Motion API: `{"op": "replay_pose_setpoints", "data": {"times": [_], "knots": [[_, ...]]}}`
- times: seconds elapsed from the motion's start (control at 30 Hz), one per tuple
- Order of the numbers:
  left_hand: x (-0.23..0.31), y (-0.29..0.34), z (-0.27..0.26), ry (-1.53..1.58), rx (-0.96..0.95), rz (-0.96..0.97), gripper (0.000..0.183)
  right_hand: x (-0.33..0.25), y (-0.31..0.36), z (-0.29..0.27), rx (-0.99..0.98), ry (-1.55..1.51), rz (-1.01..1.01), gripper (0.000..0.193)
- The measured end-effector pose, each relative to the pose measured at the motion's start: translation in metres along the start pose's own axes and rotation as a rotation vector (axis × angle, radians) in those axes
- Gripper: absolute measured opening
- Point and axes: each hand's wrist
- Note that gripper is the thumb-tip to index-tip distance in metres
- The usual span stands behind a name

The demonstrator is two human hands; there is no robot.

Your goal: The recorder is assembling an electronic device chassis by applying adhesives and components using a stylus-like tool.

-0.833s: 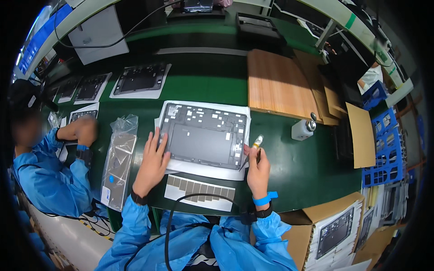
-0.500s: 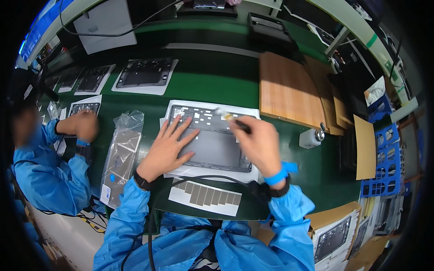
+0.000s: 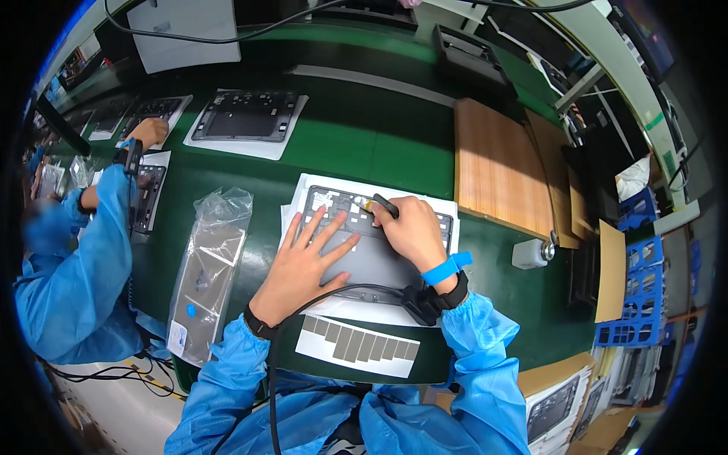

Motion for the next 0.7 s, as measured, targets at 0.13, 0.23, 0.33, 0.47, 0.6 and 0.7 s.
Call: {"op": "replay_pose_setpoints", "data": {"times": [0.13,0.23,0.33,0.47,0.6,0.7], "knots": [[0.000,-0.003,0.002,-0.037,0.008,0.014,0.055,-0.003,-0.006,0.011,0.023,-0.008,-0.018,0.034],[0.001,-0.002,0.000,-0.065,0.009,0.004,0.056,-0.005,-0.003,0.002,0.018,0.051,-0.022,0.034],[0.002,0.000,0.001,-0.065,0.011,0.004,0.057,-0.004,-0.003,0.010,0.035,0.070,-0.072,0.034],[0.005,0.003,-0.002,-0.054,0.007,0.012,0.058,-0.006,0.007,0.003,0.060,0.181,-0.073,0.033],[0.003,0.017,-0.003,-0.031,0.036,-0.063,0.058,-0.010,0.056,-0.036,0.035,-0.020,-0.045,0.025],[0.020,0.034,-0.025,0.098,0.044,-0.043,0.061,-0.024,0.125,-0.057,0.036,-0.438,0.092,0.024]]}}
Point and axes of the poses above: each hand's wrist, its own y-axis away from the middle knuckle, its own z-axis out of the palm, x = y × z, and after that the axes turned 15 degrees about -z, right-handed
